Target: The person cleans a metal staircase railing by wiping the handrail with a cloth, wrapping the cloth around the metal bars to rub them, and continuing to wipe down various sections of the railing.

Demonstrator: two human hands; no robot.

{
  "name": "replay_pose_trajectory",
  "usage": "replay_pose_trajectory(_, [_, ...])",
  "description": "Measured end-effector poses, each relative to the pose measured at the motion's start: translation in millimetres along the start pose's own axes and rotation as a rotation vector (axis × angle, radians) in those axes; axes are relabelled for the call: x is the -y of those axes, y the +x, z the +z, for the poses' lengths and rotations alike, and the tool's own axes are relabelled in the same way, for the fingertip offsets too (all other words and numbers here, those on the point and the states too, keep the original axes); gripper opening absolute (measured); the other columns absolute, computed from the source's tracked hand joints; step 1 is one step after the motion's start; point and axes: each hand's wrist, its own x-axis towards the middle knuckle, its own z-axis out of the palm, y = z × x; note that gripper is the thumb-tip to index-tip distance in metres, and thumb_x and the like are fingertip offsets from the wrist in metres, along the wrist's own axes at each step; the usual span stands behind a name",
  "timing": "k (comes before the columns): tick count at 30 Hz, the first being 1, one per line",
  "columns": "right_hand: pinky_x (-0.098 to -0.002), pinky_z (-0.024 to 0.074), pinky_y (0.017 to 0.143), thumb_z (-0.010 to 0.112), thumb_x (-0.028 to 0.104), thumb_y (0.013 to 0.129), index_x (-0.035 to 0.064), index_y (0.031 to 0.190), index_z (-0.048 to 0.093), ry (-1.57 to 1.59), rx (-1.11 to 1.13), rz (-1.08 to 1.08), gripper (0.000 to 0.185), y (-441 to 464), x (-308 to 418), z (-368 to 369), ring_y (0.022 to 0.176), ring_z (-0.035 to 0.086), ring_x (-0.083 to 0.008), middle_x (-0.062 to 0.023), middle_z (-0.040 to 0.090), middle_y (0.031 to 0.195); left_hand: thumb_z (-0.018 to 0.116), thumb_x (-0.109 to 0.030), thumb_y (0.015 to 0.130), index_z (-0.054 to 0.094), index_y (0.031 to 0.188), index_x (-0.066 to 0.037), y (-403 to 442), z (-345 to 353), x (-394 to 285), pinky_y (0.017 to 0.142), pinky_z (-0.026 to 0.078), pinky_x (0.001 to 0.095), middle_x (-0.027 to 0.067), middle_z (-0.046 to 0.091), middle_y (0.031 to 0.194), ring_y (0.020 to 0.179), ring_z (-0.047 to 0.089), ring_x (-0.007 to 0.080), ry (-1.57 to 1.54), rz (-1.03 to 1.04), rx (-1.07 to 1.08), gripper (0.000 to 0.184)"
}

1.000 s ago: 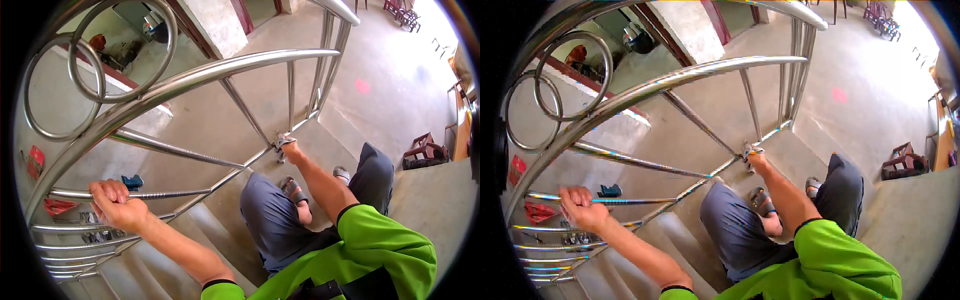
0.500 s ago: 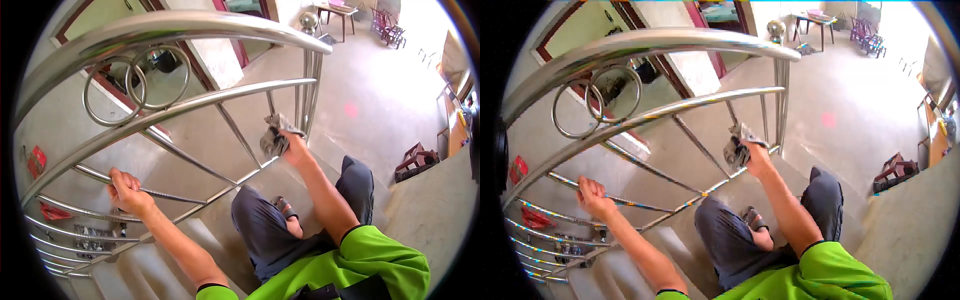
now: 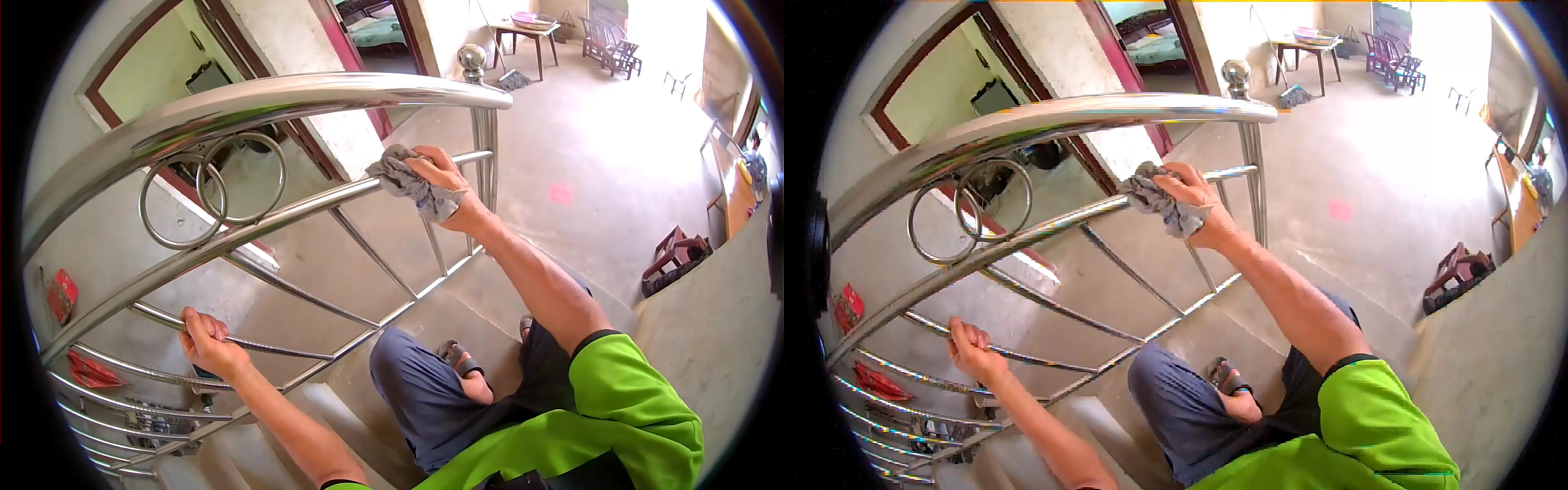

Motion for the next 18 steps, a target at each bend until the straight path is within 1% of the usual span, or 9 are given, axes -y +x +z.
replay_pose_trajectory(4, [-0.0419,0.0452,0.095,0.068,0.005,0.076,0.0083,0.118,0.059,0.064,-0.102,0.102,0.043,-15.1,-35.1,-5.9,0.113,0.051,-0.0369,-0.0159,0.049,0.125,0.065,-0.018,0.09,0.047,0.075,-0.011,-2.1,0.1,-1.0,0.046,0.022,0.0224,-0.0058,0.035,0.055,0.047,0.028,0.0041,0.02,0.008,-0.004,0.024])
replay_pose_trajectory(6, [-0.0405,0.0459,0.093,0.067,0.005,0.077,0.0089,0.117,0.06,-0.101,-0.196,0.178,0.041,-33.5,-71.5,-8.1,0.113,0.051,-0.0358,-0.0154,0.052,0.122,0.065,-0.018,0.09,0.047,0.075,-0.011,-3.3,2.7,-1.6,0.046,0.022,0.0223,-0.0059,0.035,0.055,0.047,0.028,0.004,0.024,0.01,-0.013,0.024])
replay_pose_trajectory(7, [-0.0374,0.049,0.085,0.068,0.006,0.081,0.0061,0.118,0.059,-0.208,-0.2,0.172,0.038,-39.0,-85.4,-14.1,0.101,0.058,-0.0292,-0.0133,0.056,0.114,0.065,-0.018,0.09,0.047,0.075,-0.011,-3.7,3.2,-2.1,0.046,0.022,0.0222,-0.0061,0.034,0.055,0.047,0.027,0.0039,0.027,0.013,-0.029,0.024])
replay_pose_trajectory(9, [-0.0345,0.0499,0.072,0.062,0.007,0.087,0.0056,0.111,0.06,0.073,-0.186,0.536,0.025,-65.9,-167.7,-5.6,0.085,0.06,-0.0199,-0.0065,0.061,0.094,0.065,-0.018,0.09,0.048,0.076,-0.011,-4.1,2.4,-1.8,0.046,0.022,0.0221,-0.0062,0.034,0.055,0.047,0.028,0.004,0.027,0.014,-0.028,0.023])
replay_pose_trajectory(11, [-0.0314,0.0472,0.062,0.059,0.009,0.088,0.0064,0.108,0.061,0.422,-0.407,1.091,0.02,-54.5,-131.2,-42.4,0.073,0.058,-0.0136,-0.0016,0.061,0.082,0.065,-0.018,0.09,0.049,0.077,-0.01,-1.7,2.4,0.2,0.045,0.022,0.022,-0.0063,0.034,0.055,0.047,0.028,0.004,0.016,0.02,-0.035,0.023])
replay_pose_trajectory(13, [-0.0316,0.0472,0.069,0.056,0.021,0.093,0.0114,0.109,0.06,0.622,-0.563,0.857,0.02,-76.0,-212.9,-49.0,0.085,0.053,-0.0133,-0.0012,0.058,0.098,0.068,-0.018,0.089,0.044,0.073,-0.015,0.1,-1.0,3.3,0.042,0.021,0.0217,-0.0069,0.034,0.056,0.046,0.027,0.0026,0.029,0.029,-0.031,0.029])
replay_pose_trajectory(14, [-0.0297,0.0457,0.069,0.057,0.021,0.092,0.0115,0.113,0.058,0.804,-0.62,0.901,0.023,-58.8,-190.6,-69.2,0.087,0.051,-0.0123,-0.0003,0.058,0.101,0.068,-0.018,0.089,0.044,0.073,-0.015,0.2,-2.0,5.7,0.042,0.021,0.0217,-0.0069,0.034,0.056,0.046,0.027,0.0026,0.019,0.039,-0.05,0.029])
replay_pose_trajectory(16, [-0.0265,0.0429,0.065,0.057,0.023,0.094,0.0124,0.119,0.058,0.79,-0.812,0.711,0.027,-22.3,-149.7,-79.9,0.083,0.05,-0.0102,0.0009,0.058,0.098,0.063,-0.014,0.088,0.052,0.078,-0.008,4.3,-7.3,11.1,0.044,0.021,0.0213,-0.0068,0.035,0.055,0.048,0.028,0.0025,0.04,0.064,-0.035,0.016])
replay_pose_trajectory(18, [-0.0272,0.0448,0.066,0.055,0.018,0.094,0.0131,0.118,0.06,0.637,-0.565,0.711,0.025,7.5,-127.7,-95.6,0.081,0.052,-0.0104,0.0,0.059,0.097,0.066,-0.018,0.09,0.045,0.074,-0.016,4.6,-7.2,13.0,0.041,0.019,0.0214,-0.0092,0.034,0.055,0.046,0.027,0.0015,0.039,0.119,-0.057,0.026])
